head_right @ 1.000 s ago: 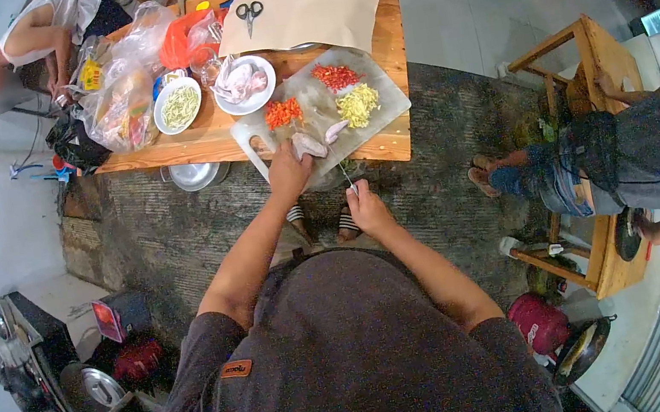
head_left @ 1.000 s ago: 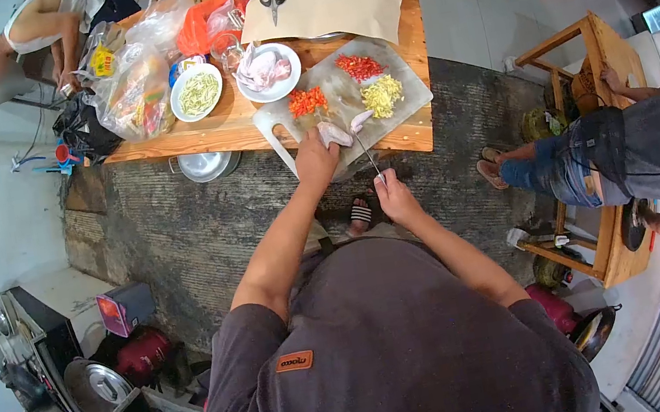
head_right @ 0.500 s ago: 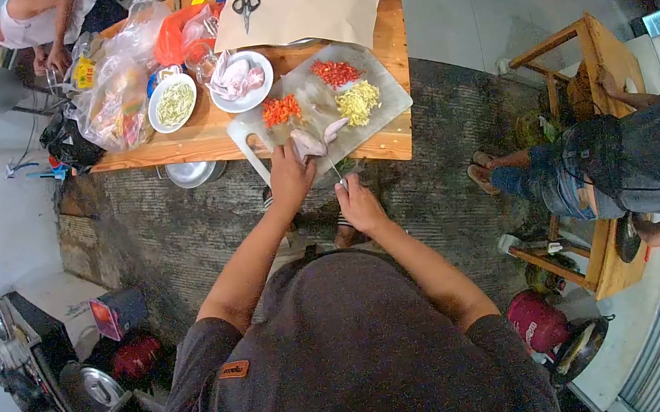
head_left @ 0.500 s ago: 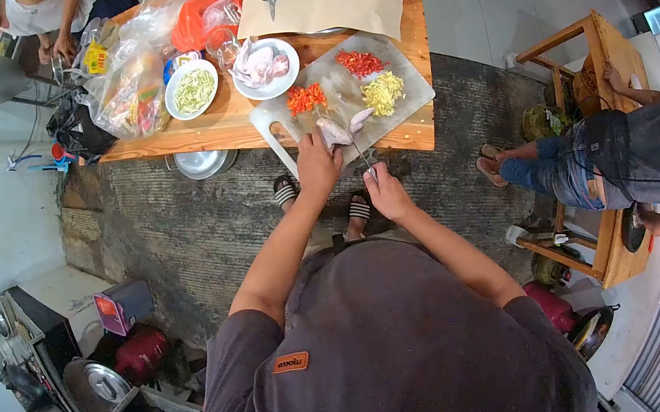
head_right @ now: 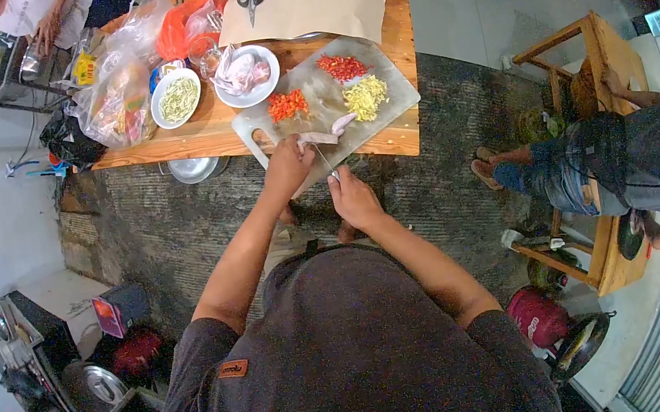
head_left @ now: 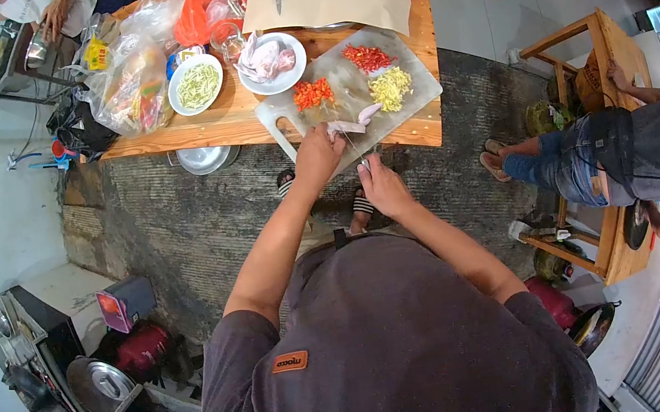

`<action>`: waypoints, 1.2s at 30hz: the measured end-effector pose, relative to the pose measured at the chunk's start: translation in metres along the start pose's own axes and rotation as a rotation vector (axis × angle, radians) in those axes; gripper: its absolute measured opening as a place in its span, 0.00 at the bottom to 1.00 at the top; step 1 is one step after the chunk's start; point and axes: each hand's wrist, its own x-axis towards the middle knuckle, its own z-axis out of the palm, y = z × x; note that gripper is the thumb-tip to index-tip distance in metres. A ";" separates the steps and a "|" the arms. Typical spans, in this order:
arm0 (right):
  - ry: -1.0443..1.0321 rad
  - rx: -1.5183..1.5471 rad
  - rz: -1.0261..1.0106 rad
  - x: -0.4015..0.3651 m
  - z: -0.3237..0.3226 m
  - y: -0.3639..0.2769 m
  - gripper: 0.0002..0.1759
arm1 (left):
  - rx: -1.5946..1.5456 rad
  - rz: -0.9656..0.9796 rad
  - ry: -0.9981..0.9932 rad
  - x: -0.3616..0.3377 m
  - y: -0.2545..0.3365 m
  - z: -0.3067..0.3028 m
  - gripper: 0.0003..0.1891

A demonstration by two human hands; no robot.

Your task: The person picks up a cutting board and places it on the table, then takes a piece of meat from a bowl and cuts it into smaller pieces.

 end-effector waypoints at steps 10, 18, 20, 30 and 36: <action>-0.031 0.018 0.031 0.006 0.001 0.001 0.18 | -0.146 -0.089 -0.143 0.019 -0.020 -0.017 0.19; 0.008 -0.045 0.028 0.013 0.000 -0.010 0.18 | -0.080 0.035 -0.087 0.021 -0.020 -0.013 0.19; 0.011 -0.042 0.004 0.015 0.001 -0.011 0.18 | -0.061 0.038 -0.090 0.020 -0.017 -0.014 0.18; 0.007 -0.061 0.016 0.018 -0.002 -0.025 0.17 | -0.065 0.020 -0.166 0.027 -0.029 -0.016 0.18; 0.029 -0.076 -0.007 0.025 0.003 -0.025 0.19 | 0.053 0.075 -0.149 0.024 -0.024 -0.015 0.17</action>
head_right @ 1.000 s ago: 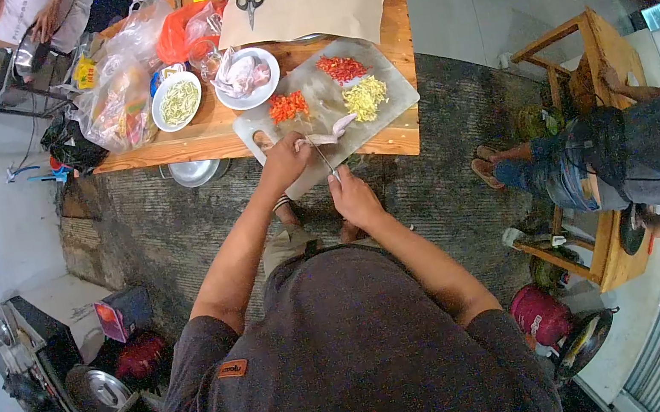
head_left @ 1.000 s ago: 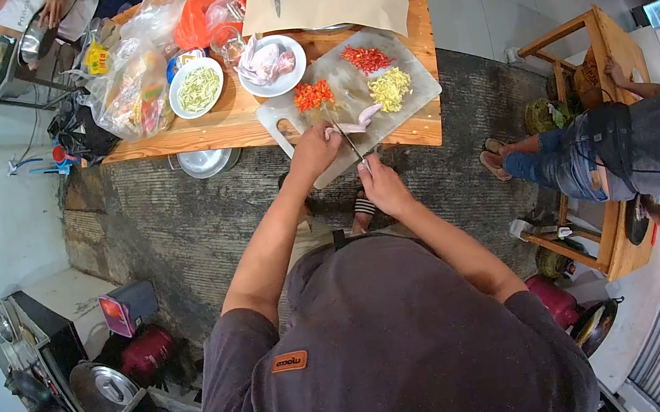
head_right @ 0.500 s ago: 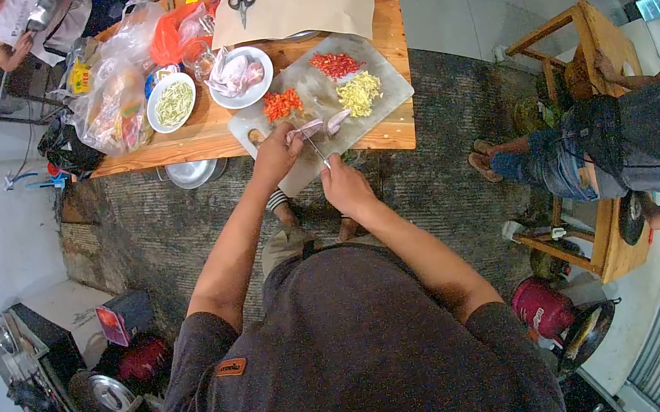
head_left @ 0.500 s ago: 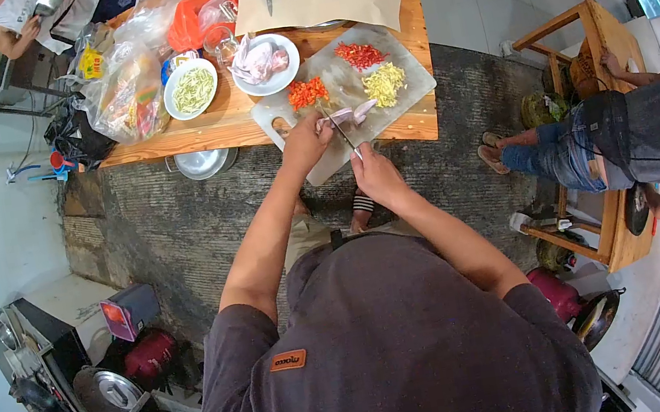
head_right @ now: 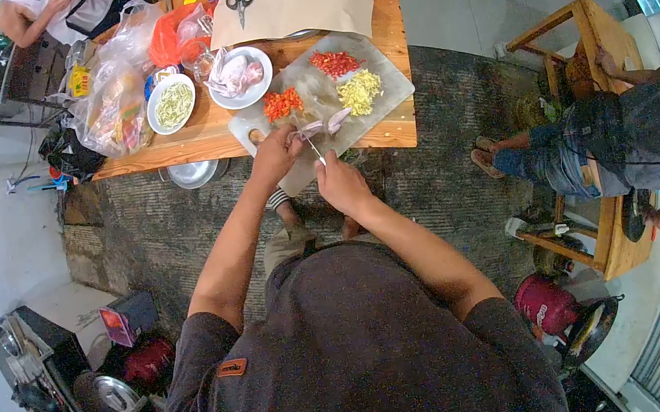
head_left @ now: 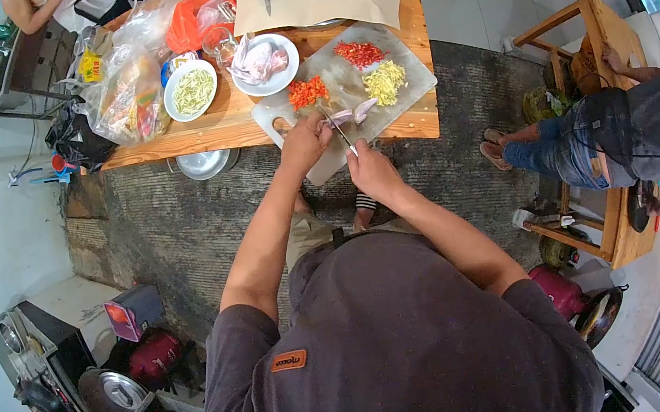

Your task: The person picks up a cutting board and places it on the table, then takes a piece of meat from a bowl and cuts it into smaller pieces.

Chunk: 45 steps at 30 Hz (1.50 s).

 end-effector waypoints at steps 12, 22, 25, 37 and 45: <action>-0.103 -0.040 0.130 0.000 0.002 -0.004 0.18 | -0.024 0.056 0.032 -0.002 0.002 0.003 0.14; -0.062 -0.058 0.136 0.006 0.008 -0.011 0.19 | -0.139 0.021 0.025 -0.004 0.007 -0.001 0.13; -0.064 -0.034 0.112 -0.001 0.008 -0.005 0.19 | -0.125 0.039 -0.001 0.002 -0.001 0.002 0.13; -0.081 0.047 0.079 0.001 0.014 0.000 0.18 | -0.188 0.025 -0.021 0.005 -0.007 0.000 0.15; -0.118 -0.008 0.146 0.032 0.025 -0.010 0.19 | -0.314 -0.065 -0.107 0.007 -0.011 -0.004 0.15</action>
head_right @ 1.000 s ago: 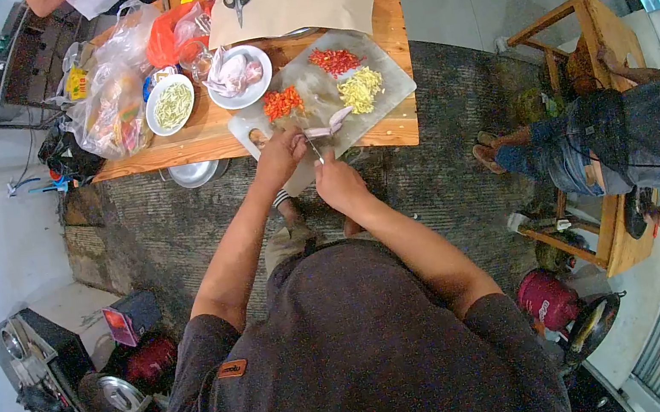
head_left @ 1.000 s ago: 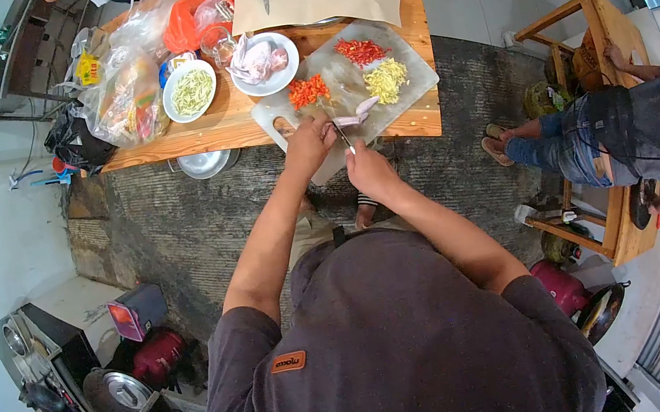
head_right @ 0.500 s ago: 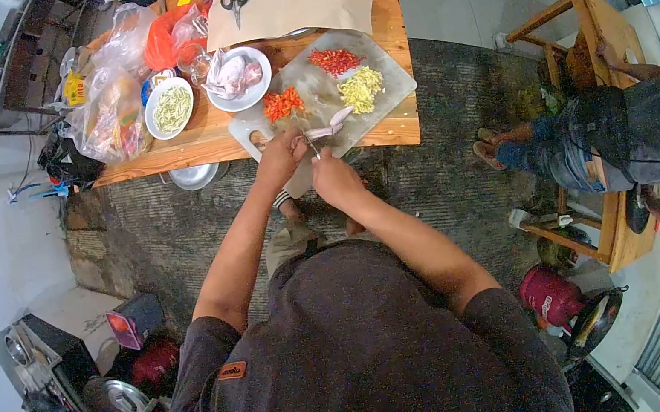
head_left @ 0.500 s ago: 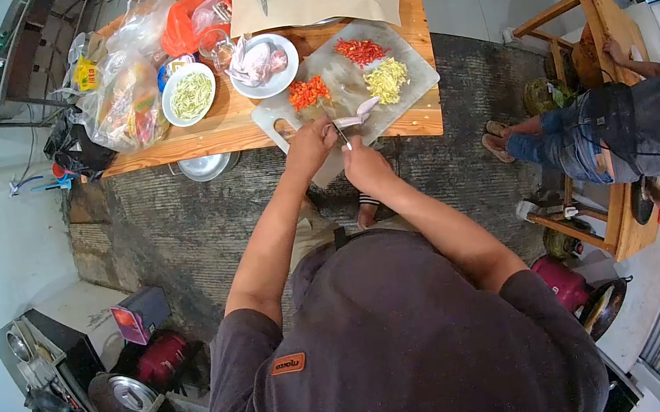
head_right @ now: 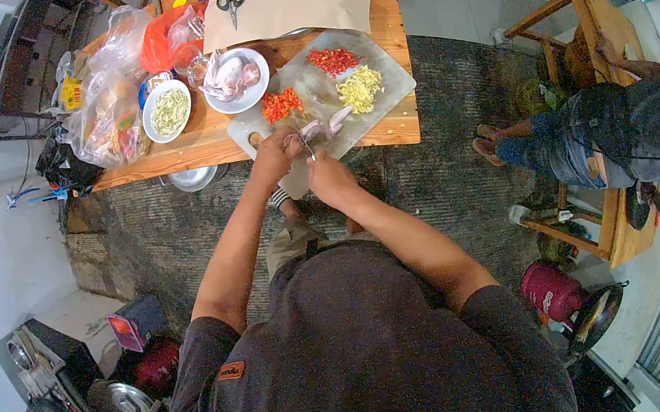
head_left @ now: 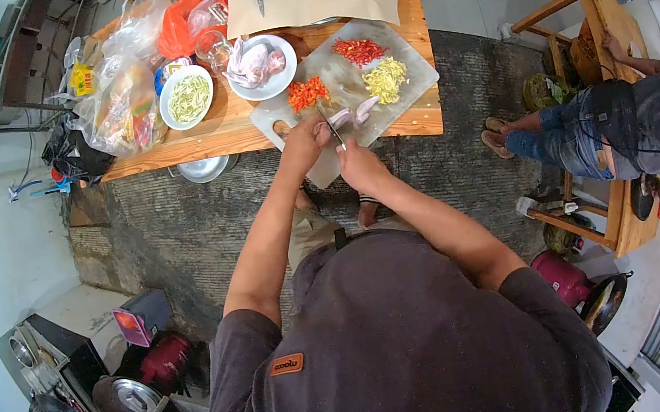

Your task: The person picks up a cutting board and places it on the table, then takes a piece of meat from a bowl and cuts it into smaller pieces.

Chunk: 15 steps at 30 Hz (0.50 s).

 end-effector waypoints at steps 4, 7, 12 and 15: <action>-0.021 0.004 0.040 -0.030 -0.008 0.001 0.18 | 0.006 -0.094 -0.039 0.001 0.005 -0.002 0.14; -0.003 0.006 0.057 -0.028 -0.007 0.004 0.18 | 0.218 0.173 -0.023 0.006 -0.010 0.006 0.13; 0.041 0.007 0.031 -0.001 -0.003 -0.006 0.17 | 0.135 0.089 -0.029 0.004 -0.009 0.002 0.14; -0.019 0.023 0.072 -0.025 -0.004 0.001 0.18 | 0.086 -0.016 -0.059 0.004 -0.001 0.000 0.15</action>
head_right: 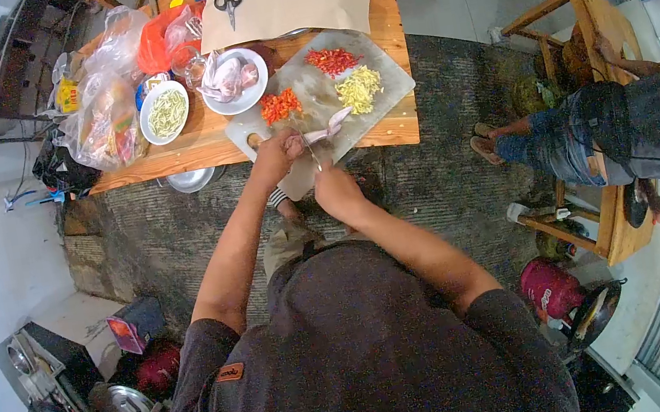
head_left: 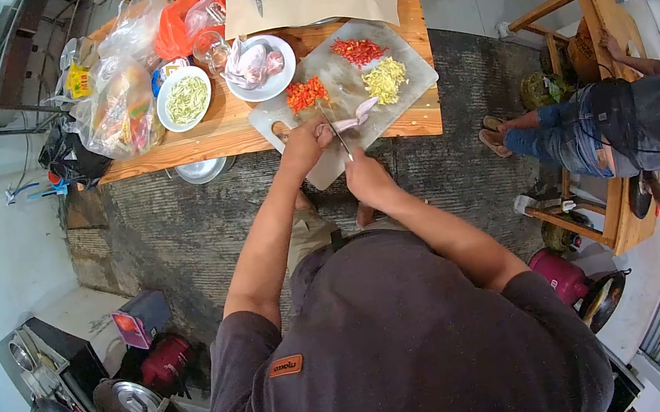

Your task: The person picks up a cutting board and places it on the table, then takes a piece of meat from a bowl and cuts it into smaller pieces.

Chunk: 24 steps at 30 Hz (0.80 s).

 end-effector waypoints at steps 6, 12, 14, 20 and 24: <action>0.036 -0.023 -0.044 0.021 0.007 0.000 0.17 | 0.083 0.129 0.019 -0.002 -0.001 -0.001 0.15; -0.026 -0.058 0.060 -0.007 -0.001 -0.005 0.17 | 0.058 0.018 0.001 0.004 0.000 -0.005 0.13; -0.020 -0.064 0.052 -0.005 -0.001 0.000 0.17 | 0.125 0.111 0.034 0.007 -0.005 0.003 0.13; 0.035 -0.041 0.056 0.023 0.005 -0.008 0.19 | 0.115 0.159 0.042 0.005 0.005 -0.003 0.10; -0.038 -0.043 0.106 -0.003 -0.003 -0.006 0.18 | 0.119 0.165 0.073 0.005 0.005 0.001 0.10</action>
